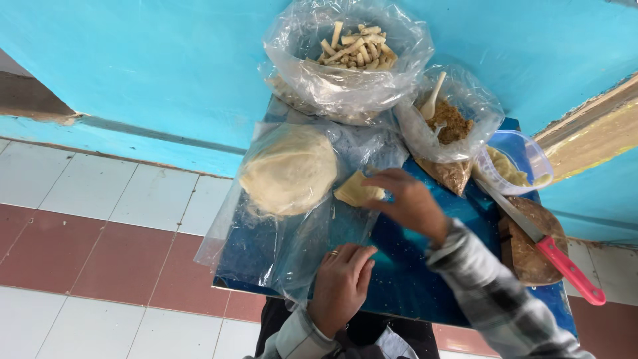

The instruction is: The person folds small triangular dough wrappers on a small blue table. They spoon brown filling from a plastic bag onto a wrapper, then pinch and fold the dough closed around the filling, repeating the process for each wrapper.

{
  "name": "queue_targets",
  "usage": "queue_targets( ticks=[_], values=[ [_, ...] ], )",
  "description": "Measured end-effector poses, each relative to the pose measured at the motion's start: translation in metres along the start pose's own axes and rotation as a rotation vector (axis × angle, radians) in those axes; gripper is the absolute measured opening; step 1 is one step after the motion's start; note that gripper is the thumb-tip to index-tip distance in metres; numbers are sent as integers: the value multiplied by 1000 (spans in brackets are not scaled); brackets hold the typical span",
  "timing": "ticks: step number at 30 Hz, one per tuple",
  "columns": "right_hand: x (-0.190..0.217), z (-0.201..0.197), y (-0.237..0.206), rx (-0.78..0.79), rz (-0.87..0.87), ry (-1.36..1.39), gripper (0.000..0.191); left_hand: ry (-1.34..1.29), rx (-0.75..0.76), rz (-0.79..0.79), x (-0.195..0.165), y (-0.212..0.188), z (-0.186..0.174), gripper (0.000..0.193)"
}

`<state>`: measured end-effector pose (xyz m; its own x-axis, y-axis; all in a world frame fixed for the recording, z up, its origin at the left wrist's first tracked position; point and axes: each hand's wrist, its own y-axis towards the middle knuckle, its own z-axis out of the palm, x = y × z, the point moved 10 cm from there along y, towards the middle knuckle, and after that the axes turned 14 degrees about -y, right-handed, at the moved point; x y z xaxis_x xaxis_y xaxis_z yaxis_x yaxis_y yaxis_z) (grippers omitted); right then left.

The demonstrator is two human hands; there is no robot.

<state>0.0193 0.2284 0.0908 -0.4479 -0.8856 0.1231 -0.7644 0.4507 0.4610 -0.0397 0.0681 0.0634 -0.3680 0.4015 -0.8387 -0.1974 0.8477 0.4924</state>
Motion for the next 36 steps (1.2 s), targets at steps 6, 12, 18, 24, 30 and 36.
queue_targets(
  ticks=[6, 12, 18, 24, 30, 36],
  values=[
    [-21, 35, -4, 82, 139, 124, 17, -175, -65, -192, 23, -1, -11, 13],
    [-41, 61, -10, 138, 253, -41, 14, 549, 24, 132, 13, 36, 6, 49],
    [-105, 103, -12, 131, 482, 549, 18, 730, 98, 100, 41, 40, 15, 43],
    [-150, 66, -68, -53, 825, 1064, 21, 699, 102, 98, 42, 37, 12, 43],
    [-44, -44, -128, -96, 420, 67, 19, 619, 110, 76, 30, 34, 7, 35],
    [75, -49, -173, 0, 71, -254, 45, 252, 339, 199, -14, -27, 55, 29]
  ],
)
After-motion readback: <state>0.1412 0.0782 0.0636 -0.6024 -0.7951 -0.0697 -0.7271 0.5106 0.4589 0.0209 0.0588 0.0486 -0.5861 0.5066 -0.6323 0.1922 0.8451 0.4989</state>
